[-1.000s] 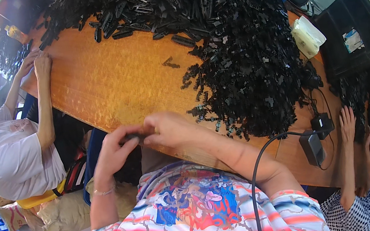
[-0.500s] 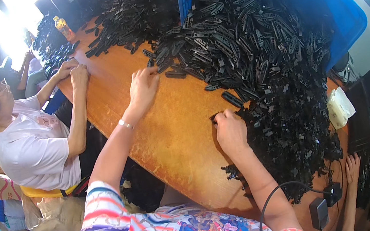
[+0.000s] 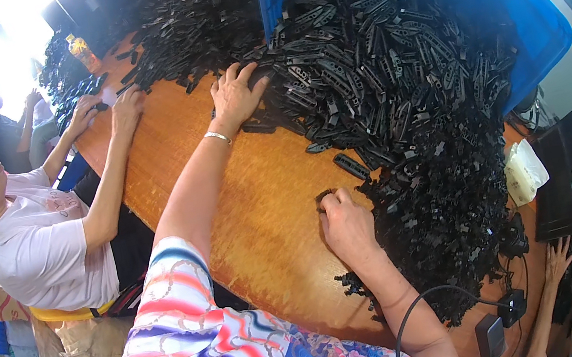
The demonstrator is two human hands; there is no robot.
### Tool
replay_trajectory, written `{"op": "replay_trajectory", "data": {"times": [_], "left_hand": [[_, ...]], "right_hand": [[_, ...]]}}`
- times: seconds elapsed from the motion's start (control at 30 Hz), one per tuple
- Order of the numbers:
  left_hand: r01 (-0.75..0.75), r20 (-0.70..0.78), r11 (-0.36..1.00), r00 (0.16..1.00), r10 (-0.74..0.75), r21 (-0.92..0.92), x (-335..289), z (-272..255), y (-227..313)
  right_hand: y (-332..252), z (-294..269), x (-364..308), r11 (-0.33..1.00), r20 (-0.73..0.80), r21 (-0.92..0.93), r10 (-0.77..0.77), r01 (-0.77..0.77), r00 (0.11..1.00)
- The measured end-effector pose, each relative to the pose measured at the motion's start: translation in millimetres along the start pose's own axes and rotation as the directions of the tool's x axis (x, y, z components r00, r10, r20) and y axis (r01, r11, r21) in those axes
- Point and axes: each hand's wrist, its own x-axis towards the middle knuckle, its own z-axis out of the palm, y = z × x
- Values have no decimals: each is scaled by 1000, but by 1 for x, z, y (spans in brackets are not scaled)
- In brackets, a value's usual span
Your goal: The person assembles plastic components by hand, taking base pieces and smaller clip pieces from piles on the table, fitting them together, and placing the assembled parts on the desk.
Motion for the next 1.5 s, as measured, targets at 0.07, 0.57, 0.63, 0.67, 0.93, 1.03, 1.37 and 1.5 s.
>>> {"op": "replay_trajectory", "data": {"times": [0.07,0.57,0.63,0.67,0.93,1.03,1.37,1.5], "left_hand": [[-24,-32,999,999,25,24,-14,-2,5],[-136,-22,966,991,134,-218,-134,-39,50],[-175,-80,957,984,160,-233,-117,-44,35],[-209,-143,949,973,178,-237,-102,-45,28],[-103,-291,950,957,13,-295,74,22,-8],[86,149,963,988,-49,-254,95,36,9],[54,-16,972,998,-59,-228,26,35,45],[46,106,951,994,-14,-307,-4,14,56]], "right_hand": [[-1,-1,0,1000,-1,9,-1,1,1000],[1,10,-5,1000,-28,0,5,-5,1000],[2,8,-6,1000,-37,23,-9,10,999],[1,7,-6,1000,-35,22,-2,2,999],[-4,5,-4,999,20,38,-15,14,1000],[0,7,-4,998,12,63,0,-1,1000],[2,8,-3,997,-8,71,-27,27,1000],[3,11,-5,996,-40,69,-49,52,998]]}}
